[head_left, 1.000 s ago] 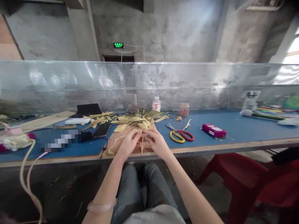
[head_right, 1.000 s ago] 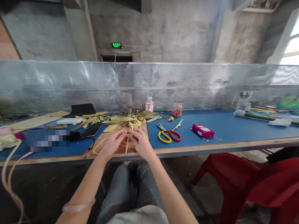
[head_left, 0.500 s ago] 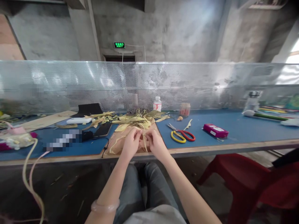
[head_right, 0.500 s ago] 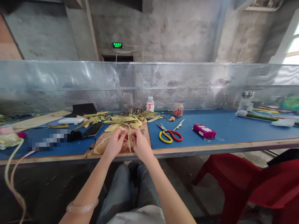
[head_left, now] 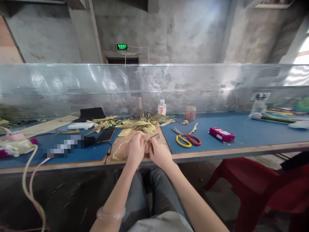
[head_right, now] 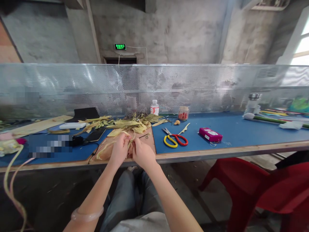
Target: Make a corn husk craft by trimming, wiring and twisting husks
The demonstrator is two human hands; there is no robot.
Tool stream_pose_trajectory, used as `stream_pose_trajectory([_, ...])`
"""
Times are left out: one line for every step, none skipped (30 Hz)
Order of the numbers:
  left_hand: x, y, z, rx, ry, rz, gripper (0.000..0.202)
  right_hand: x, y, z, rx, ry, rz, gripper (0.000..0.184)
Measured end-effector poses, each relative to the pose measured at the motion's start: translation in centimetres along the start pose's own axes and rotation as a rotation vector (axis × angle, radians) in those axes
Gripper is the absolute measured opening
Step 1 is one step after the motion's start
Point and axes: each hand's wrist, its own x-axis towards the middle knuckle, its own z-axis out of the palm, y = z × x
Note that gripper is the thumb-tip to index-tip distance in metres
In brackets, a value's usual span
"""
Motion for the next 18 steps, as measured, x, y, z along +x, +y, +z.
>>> stream_pose_trajectory([0.01, -0.02, -0.01, 0.001, -0.004, -0.007, 0.019, -0.01, -0.04, -0.04, -0.003, -0.005, 0.007, 0.022])
stream_pose_trajectory([0.02, -0.02, -0.03, 0.0, -0.008, -0.014, 0.019, -0.03, -0.07, -0.08, -0.012, -0.01, 0.008, 0.022])
stream_pose_trajectory([0.03, -0.01, -0.06, -0.002, -0.013, -0.018, 0.019, -0.05, -0.09, -0.11, -0.028, -0.018, 0.005, 0.023])
stream_pose_trajectory([0.05, 0.02, -0.1, -0.006, -0.014, -0.014, 0.02, -0.08, -0.09, -0.14, -0.048, -0.029, 0.0, 0.024])
stream_pose_trajectory([0.07, 0.06, -0.14, -0.011, -0.014, -0.007, 0.02, -0.11, -0.08, -0.16, -0.069, -0.038, -0.004, 0.025])
stream_pose_trajectory([0.1, 0.1, -0.19, -0.017, -0.013, 0.001, 0.019, -0.14, -0.05, -0.18, -0.085, -0.045, -0.009, 0.026])
stream_pose_trajectory([0.14, 0.14, -0.24, -0.022, -0.012, 0.008, 0.019, -0.17, -0.01, -0.21, -0.094, -0.049, -0.015, 0.027])
stream_pose_trajectory([0.17, 0.18, -0.28, -0.028, -0.011, 0.014, 0.019, -0.19, 0.03, -0.23, -0.097, -0.049, -0.021, 0.027])
stream_pose_trajectory([0.21, 0.2, -0.31, -0.035, -0.013, 0.015, 0.019, -0.21, 0.08, -0.24, -0.095, -0.047, -0.028, 0.027])
stream_pose_trajectory([0.23, 0.21, -0.33, -0.042, -0.014, 0.014, 0.019, -0.22, 0.12, -0.26, -0.092, -0.043, -0.036, 0.028])
stream_pose_trajectory([0.26, 0.21, -0.33, -0.048, -0.015, 0.011, 0.019, -0.22, 0.15, -0.26, -0.09, -0.039, -0.044, 0.028])
stream_pose_trajectory([0.27, 0.19, -0.33, -0.053, -0.015, 0.009, 0.019, -0.21, 0.17, -0.26, -0.091, -0.036, -0.049, 0.028])
stream_pose_trajectory([0.28, 0.17, -0.32, -0.055, -0.015, 0.005, 0.019, -0.2, 0.18, -0.26, -0.095, -0.032, -0.053, 0.029])
stream_pose_trajectory([0.28, 0.13, -0.31, -0.056, -0.016, 0.001, 0.019, -0.2, 0.18, -0.25, -0.1, -0.028, -0.055, 0.029])
stream_pose_trajectory([0.28, 0.1, -0.3, -0.054, -0.019, -0.002, 0.019, -0.2, 0.16, -0.24, -0.106, -0.024, -0.052, 0.03])
stream_pose_trajectory([0.28, 0.07, -0.3, -0.052, -0.023, -0.002, 0.019, -0.2, 0.14, -0.23, -0.112, -0.02, -0.047, 0.03])
stream_pose_trajectory([0.29, 0.05, -0.31, -0.052, -0.028, 0.0, 0.019, -0.21, 0.11, -0.23, -0.116, -0.017, -0.041, 0.03])
stream_pose_trajectory([0.29, 0.04, -0.33, -0.053, -0.034, 0.005, 0.02, -0.22, 0.08, -0.23, -0.118, -0.014, -0.036, 0.031])
